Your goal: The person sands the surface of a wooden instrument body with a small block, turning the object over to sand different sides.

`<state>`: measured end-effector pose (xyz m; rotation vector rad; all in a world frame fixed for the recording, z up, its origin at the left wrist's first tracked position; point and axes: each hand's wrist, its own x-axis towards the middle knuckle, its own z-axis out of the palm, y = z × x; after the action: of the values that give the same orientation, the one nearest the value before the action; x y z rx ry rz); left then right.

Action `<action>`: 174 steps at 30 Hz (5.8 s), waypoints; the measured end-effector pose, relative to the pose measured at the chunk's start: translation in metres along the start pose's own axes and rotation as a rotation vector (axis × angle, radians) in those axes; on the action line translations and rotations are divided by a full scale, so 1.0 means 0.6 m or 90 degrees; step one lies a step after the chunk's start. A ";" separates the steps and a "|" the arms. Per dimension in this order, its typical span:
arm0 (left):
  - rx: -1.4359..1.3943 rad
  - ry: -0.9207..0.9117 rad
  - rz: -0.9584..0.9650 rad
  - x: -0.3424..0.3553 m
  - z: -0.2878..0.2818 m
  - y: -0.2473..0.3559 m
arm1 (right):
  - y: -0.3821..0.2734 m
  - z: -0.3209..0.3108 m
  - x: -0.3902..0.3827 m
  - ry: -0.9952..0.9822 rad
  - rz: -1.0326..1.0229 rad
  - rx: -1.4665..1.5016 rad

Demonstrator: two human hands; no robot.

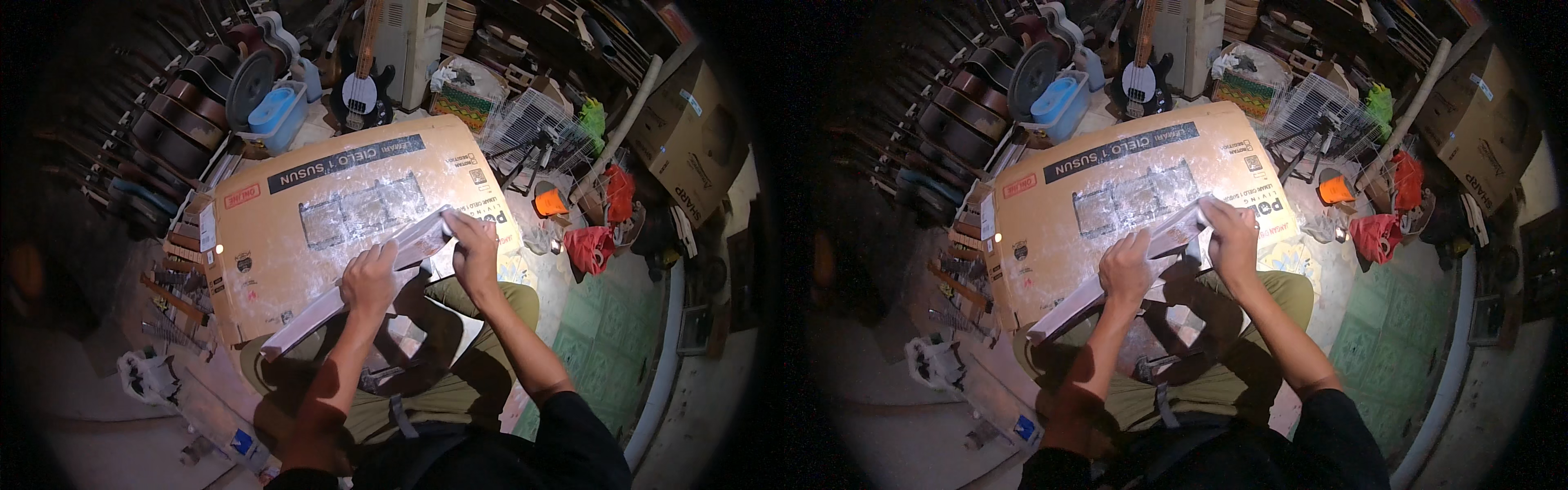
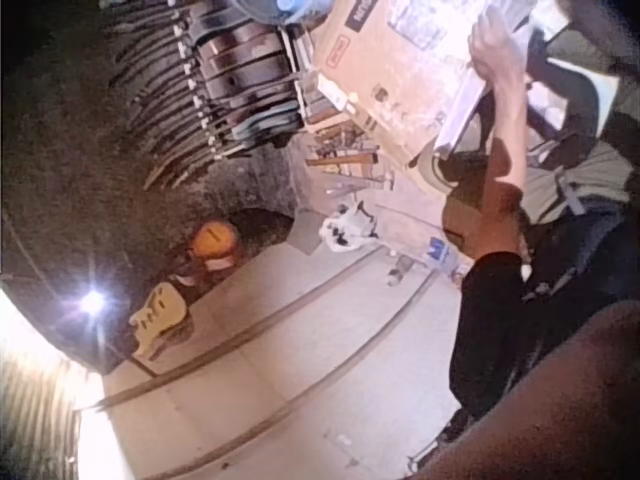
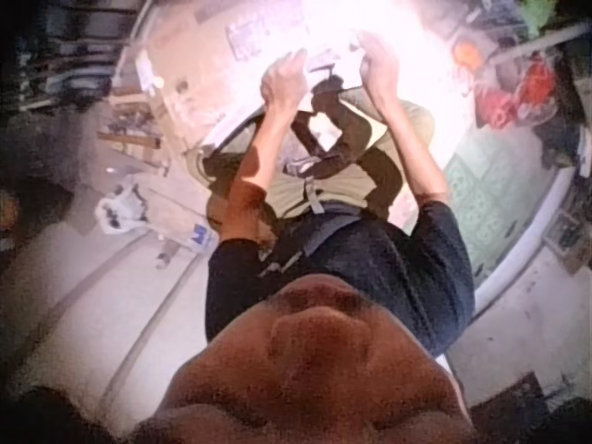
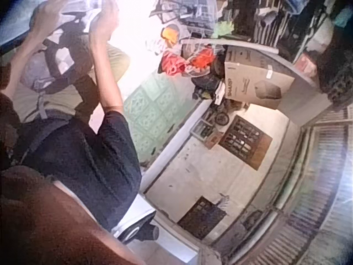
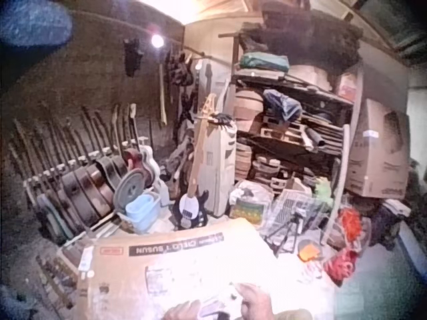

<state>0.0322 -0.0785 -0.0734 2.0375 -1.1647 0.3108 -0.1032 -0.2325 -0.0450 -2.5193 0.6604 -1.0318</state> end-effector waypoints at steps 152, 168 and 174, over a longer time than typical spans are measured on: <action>0.021 -0.018 0.006 0.011 -0.005 -0.021 | -0.043 0.002 0.008 -0.051 0.093 0.015; 0.003 -0.007 -0.027 0.010 -0.002 -0.040 | -0.090 0.009 -0.004 -0.074 0.028 -0.053; 0.016 -0.014 0.005 0.019 -0.003 -0.022 | -0.009 0.014 0.021 -0.023 0.096 0.033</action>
<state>0.0497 -0.0804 -0.0722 2.0625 -1.1882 0.3093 -0.0873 -0.2336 -0.0409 -2.3959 0.7891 -0.9365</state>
